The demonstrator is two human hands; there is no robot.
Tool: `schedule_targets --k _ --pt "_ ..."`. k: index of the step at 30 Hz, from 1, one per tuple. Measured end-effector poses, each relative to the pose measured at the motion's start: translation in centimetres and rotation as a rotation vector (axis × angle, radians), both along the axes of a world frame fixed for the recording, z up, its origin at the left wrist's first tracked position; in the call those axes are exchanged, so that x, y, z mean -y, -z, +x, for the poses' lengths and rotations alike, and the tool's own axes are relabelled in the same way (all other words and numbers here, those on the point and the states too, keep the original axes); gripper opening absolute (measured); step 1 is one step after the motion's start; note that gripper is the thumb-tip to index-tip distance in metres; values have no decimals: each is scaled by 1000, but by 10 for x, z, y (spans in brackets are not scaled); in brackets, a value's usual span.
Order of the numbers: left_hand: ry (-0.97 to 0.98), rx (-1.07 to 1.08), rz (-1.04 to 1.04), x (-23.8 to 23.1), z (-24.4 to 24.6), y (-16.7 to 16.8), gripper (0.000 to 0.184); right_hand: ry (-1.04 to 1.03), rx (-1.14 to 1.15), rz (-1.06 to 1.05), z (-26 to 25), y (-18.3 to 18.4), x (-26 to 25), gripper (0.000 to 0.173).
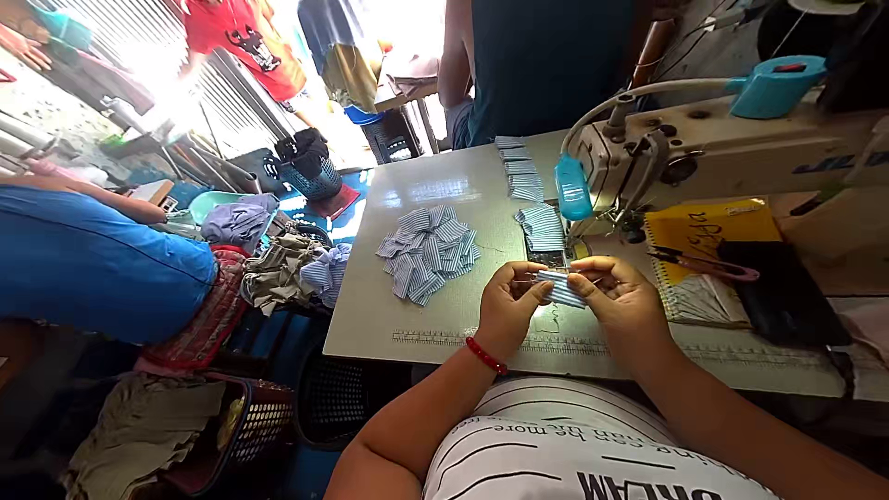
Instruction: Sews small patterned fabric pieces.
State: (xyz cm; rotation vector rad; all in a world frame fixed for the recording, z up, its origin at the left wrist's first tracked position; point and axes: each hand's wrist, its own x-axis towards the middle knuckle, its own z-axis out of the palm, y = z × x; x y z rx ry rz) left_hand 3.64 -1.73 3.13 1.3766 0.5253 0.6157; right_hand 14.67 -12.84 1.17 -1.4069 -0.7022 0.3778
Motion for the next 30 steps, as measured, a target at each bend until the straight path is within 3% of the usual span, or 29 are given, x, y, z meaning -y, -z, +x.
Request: schedule_targets --k 4,7,13,19,24,30 --pt "-16 47 6 2 1 3 24 -103 -179 -48 -4 -4 0 32" --pt "-11 68 5 5 3 3 25 -41 -145 3 -3 -2 2 23" --pt "-28 -66 59 0 9 11 23 66 -57 -61 4 3 1 25" --pt "29 -294 306 -11 21 33 30 122 109 -335 22 14 4 26" --pt "65 -512 649 -20 47 38 29 119 292 -561 37 14 -6 30" --pt "64 -655 970 -24 60 42 21 150 485 -665 49 30 -23 28"
